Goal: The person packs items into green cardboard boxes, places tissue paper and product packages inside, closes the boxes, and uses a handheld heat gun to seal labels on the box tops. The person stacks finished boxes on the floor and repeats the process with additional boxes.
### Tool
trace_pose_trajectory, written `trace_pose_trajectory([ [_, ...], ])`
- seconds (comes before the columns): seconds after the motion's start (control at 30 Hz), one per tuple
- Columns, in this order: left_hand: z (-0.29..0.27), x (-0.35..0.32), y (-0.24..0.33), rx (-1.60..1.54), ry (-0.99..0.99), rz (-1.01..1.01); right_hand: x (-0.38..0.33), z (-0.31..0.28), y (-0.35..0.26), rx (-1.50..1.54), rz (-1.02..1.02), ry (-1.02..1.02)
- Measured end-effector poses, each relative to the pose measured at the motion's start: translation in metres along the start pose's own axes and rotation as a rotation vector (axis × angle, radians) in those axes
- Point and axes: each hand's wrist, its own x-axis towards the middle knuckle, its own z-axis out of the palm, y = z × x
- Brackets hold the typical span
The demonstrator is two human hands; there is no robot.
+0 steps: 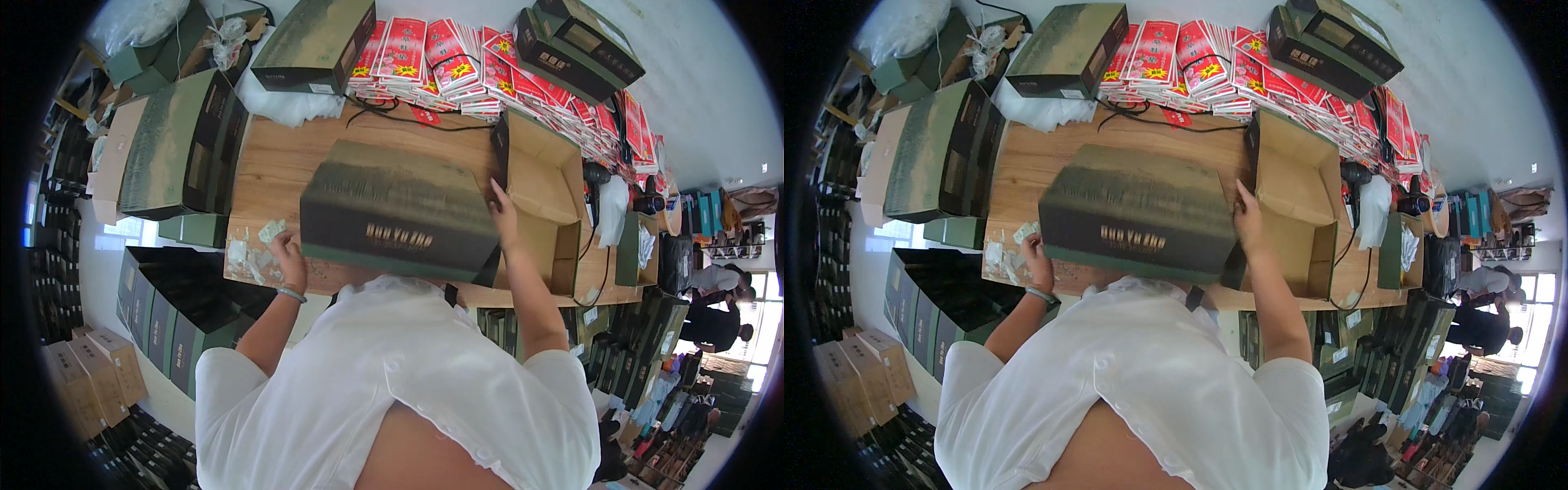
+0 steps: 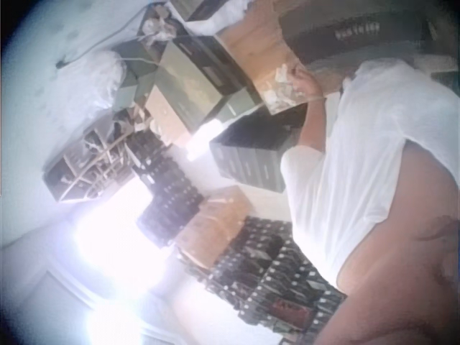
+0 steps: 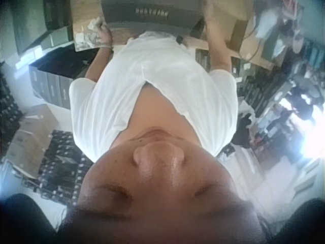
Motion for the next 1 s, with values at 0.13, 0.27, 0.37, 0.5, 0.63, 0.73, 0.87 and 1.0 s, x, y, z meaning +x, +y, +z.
trace_pose_trajectory([
  [0.13,-0.022,0.012,0.079,-0.515,-0.230,-0.555,-0.072,0.012,0.008,0.144,0.484,0.057],
  [0.27,0.001,0.020,0.139,-0.263,-0.571,-0.294,-0.120,0.061,-0.029,-0.174,0.310,-0.010],
  [0.37,0.021,0.016,0.107,0.002,-0.620,-0.120,-0.130,0.085,-0.006,-0.276,0.290,0.042],
  [0.5,0.029,0.021,0.096,-0.037,-0.638,-0.065,-0.125,0.089,-0.003,-0.249,0.341,0.025],
  [0.63,0.023,0.034,0.088,0.003,-0.746,-0.219,-0.131,0.090,-0.017,-0.209,0.352,0.096],
  [0.73,0.005,0.052,0.078,-0.113,-0.788,-0.436,-0.142,0.076,-0.075,-0.118,0.383,-0.022],
  [0.87,-0.022,0.082,0.031,-0.417,-0.790,-0.636,-0.144,0.069,-0.165,-0.228,-0.105,-0.189],
  [1.0,-0.037,0.106,0.017,-0.063,-0.566,-0.554,-0.122,0.103,-0.207,-0.441,-0.442,-0.358],
])
